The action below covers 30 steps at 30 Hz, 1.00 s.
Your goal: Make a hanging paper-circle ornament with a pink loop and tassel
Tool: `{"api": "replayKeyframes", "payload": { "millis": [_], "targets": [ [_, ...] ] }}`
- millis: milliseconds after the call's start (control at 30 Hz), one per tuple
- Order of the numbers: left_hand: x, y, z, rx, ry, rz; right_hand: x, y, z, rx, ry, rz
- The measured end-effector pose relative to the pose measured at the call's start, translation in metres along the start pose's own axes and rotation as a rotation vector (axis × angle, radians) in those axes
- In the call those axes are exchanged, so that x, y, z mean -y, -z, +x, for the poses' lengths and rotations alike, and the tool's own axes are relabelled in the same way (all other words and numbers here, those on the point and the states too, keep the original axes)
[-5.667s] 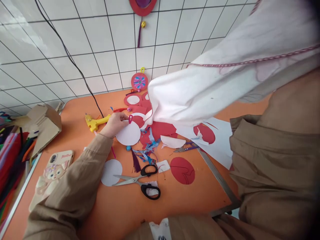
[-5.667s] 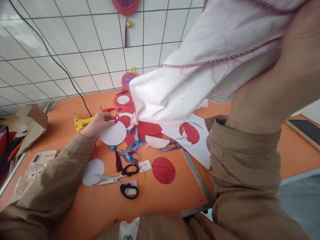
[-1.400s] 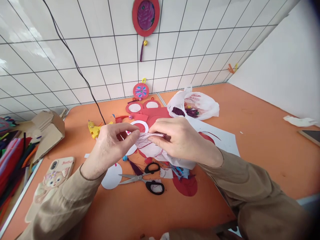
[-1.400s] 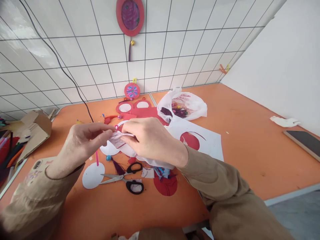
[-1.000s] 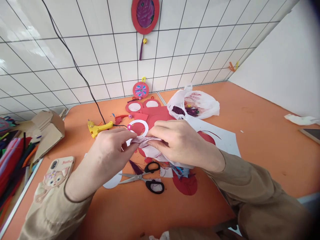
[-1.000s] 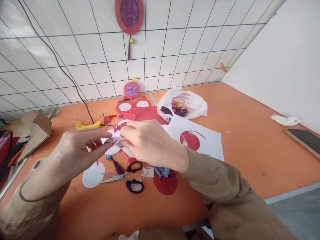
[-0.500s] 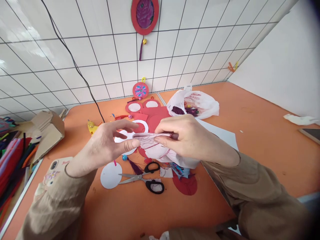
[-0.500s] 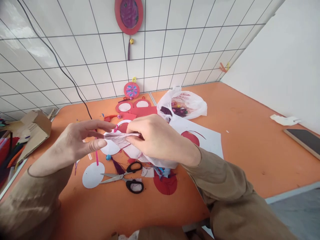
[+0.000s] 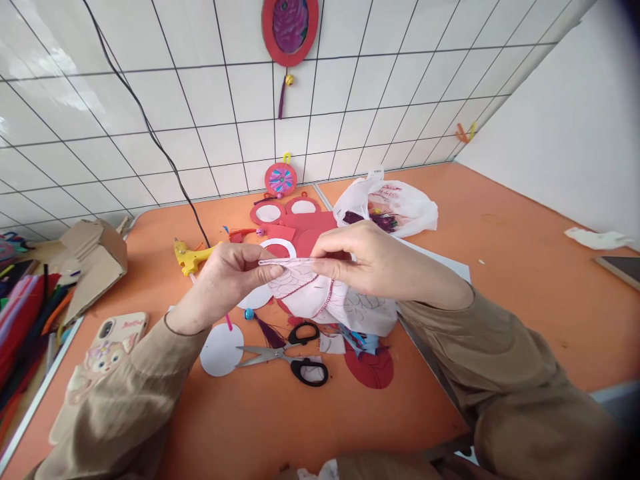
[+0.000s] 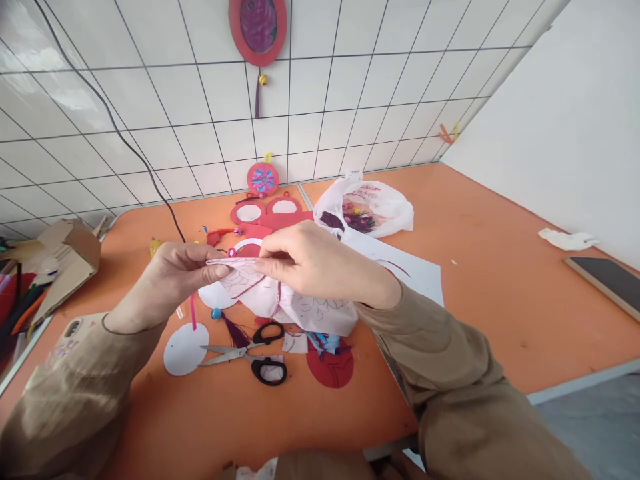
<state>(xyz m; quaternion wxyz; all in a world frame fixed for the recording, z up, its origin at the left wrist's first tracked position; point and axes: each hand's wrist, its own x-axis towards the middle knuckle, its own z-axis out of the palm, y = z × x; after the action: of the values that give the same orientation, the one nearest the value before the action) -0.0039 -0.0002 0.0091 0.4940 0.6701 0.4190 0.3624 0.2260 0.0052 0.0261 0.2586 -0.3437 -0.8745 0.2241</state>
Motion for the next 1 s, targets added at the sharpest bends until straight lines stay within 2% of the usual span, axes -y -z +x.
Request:
{"api": "replayKeyframes", "payload": {
  "millis": [133,333,567,767,900,1000],
  "targets": [
    [0.006,0.006,0.004,-0.005,-0.053,-0.044,-0.006,0.007,-0.001,0.098,0.009,0.015],
    [0.017,0.014,0.012,0.052,-0.144,-0.099,-0.005,0.015,0.0,0.175,-0.03,0.041],
    [0.013,0.015,0.012,0.101,-0.153,-0.087,-0.009,0.019,0.006,0.3,-0.005,0.167],
    [0.022,0.017,0.011,0.136,-0.056,-0.182,-0.011,0.012,0.008,0.259,-0.067,0.174],
    [0.031,0.016,0.014,0.162,-0.044,-0.288,-0.01,0.007,0.01,0.226,-0.066,0.183],
    [0.035,0.016,0.015,0.163,-0.055,-0.356,-0.009,0.003,0.012,0.161,-0.128,0.18]
  ]
}}
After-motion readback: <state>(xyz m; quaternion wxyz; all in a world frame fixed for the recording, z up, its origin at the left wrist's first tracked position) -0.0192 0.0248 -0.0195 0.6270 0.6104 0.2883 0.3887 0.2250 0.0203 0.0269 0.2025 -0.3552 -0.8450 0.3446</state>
